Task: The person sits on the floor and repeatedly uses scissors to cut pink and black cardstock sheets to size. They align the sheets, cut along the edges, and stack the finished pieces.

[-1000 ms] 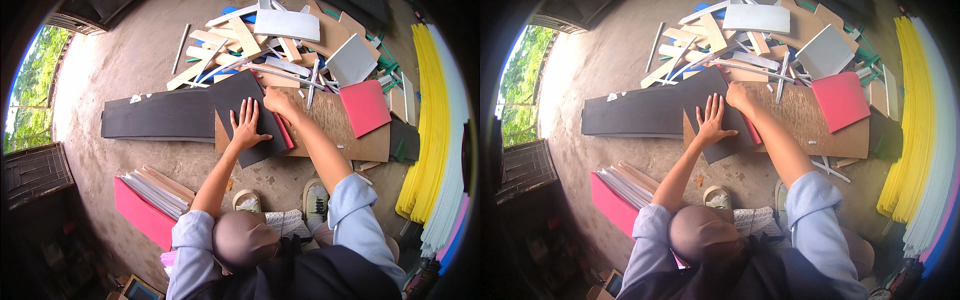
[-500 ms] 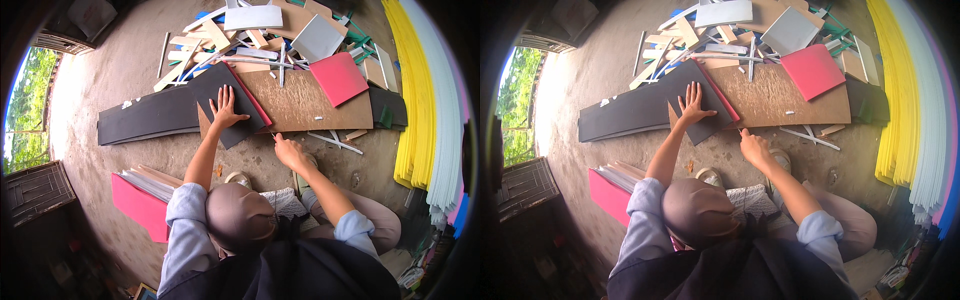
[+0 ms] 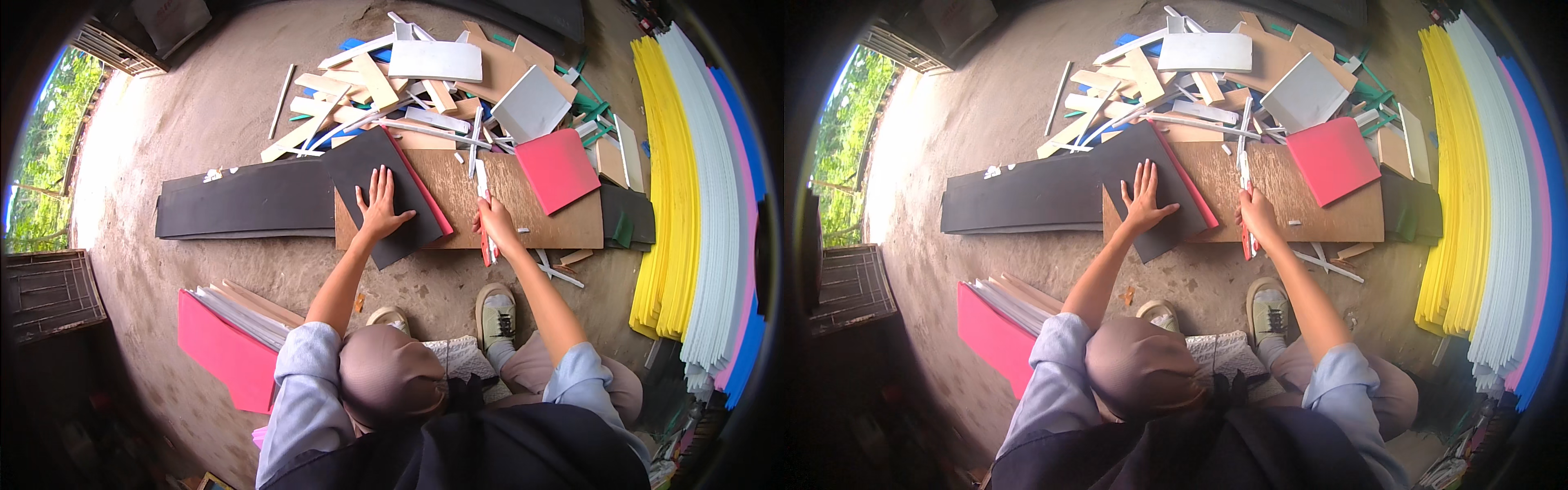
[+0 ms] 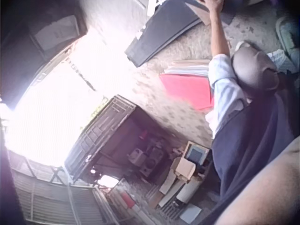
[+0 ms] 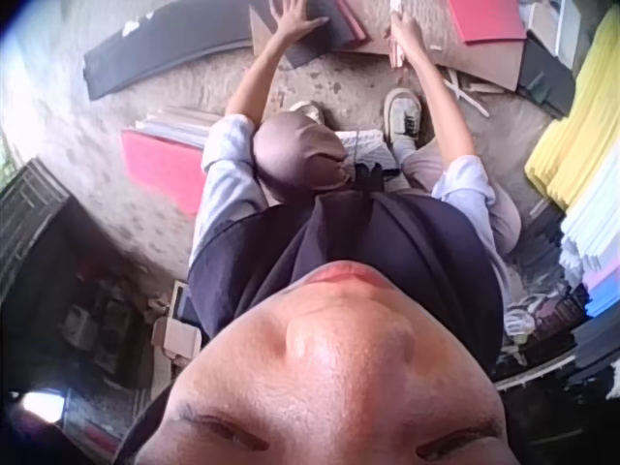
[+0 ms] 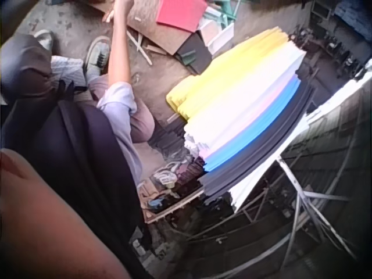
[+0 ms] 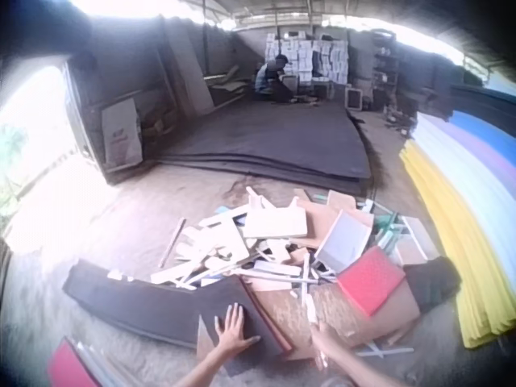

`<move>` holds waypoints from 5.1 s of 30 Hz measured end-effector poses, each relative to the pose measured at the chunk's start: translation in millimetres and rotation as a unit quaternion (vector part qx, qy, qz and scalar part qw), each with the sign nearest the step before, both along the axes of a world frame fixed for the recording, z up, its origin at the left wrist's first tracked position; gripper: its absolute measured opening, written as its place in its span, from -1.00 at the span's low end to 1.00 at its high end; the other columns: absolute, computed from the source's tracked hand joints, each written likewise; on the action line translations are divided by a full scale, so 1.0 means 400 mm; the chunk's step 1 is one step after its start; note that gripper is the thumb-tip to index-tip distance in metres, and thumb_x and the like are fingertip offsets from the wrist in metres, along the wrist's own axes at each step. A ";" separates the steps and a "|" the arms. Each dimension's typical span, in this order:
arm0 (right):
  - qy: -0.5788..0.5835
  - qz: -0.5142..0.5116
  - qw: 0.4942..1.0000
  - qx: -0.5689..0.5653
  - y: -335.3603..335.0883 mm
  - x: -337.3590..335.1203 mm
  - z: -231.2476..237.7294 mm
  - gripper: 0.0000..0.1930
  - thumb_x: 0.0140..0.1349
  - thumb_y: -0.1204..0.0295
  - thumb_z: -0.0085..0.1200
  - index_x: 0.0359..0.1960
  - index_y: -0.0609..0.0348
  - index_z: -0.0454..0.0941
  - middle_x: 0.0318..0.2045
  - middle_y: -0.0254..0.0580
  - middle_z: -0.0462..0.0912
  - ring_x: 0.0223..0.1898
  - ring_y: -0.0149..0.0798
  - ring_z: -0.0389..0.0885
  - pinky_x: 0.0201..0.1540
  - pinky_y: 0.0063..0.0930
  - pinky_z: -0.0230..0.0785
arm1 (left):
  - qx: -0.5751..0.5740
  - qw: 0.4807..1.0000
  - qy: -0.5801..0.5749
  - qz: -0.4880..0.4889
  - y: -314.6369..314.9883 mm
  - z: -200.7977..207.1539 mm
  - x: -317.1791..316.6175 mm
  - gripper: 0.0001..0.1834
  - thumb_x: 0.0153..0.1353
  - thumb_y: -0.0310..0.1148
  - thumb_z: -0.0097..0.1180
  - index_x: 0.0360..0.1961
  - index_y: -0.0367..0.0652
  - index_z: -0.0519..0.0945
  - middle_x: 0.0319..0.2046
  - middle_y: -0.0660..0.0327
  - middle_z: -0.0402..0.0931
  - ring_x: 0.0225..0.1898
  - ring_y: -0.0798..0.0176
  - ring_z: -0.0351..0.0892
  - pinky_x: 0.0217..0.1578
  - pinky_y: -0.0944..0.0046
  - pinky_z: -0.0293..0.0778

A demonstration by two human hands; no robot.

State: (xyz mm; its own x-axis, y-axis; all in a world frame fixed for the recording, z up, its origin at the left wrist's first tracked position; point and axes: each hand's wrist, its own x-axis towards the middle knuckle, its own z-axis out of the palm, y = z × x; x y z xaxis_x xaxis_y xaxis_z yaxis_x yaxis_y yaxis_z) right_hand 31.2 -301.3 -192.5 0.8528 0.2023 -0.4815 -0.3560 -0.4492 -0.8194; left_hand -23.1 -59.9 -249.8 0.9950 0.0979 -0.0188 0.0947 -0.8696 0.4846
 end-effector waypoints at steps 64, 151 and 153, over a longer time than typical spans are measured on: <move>-0.402 0.279 0.845 -0.217 0.016 -0.006 0.475 -0.68 0.21 0.22 -0.30 -0.22 0.26 0.27 -0.56 0.26 0.51 -0.44 0.23 0.51 -0.36 0.03 0.35 | 0.184 0.955 -0.230 0.036 -0.163 0.582 0.020 -0.63 0.05 -0.24 0.02 -0.15 -0.22 0.37 -0.37 0.06 0.50 -0.34 0.04 0.54 -0.29 0.09 0.43; -0.165 0.425 0.840 -0.294 0.071 0.117 0.343 -0.57 0.12 0.37 -0.22 0.01 0.35 0.24 -0.27 0.23 0.51 -0.24 0.04 0.53 -0.19 -0.20 0.33 | 0.098 0.987 -0.124 0.020 -0.215 0.584 0.094 -0.72 -0.12 -0.20 0.17 -0.41 -0.13 0.51 -0.54 0.07 0.52 -0.47 0.02 0.53 -0.44 0.09 0.43; -0.167 0.432 0.844 -0.270 0.078 0.070 0.408 -0.60 0.09 0.34 -0.22 -0.12 0.42 0.34 -0.31 0.25 0.51 -0.24 0.05 0.52 -0.20 -0.21 0.32 | 0.109 0.985 -0.123 0.049 -0.198 0.577 0.083 -0.72 -0.14 -0.16 0.18 -0.43 -0.10 0.52 -0.57 0.08 0.52 -0.49 0.03 0.54 -0.44 0.10 0.43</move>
State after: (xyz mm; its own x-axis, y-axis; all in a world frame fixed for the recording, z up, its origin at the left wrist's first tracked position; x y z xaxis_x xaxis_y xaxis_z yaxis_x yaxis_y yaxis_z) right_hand 59.2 -269.9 -29.1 0.6059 0.6456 -0.4648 0.5059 -0.7636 -0.4012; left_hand 10.1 -139.3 -19.0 0.9524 0.1690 0.2535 0.0868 -0.9481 0.3059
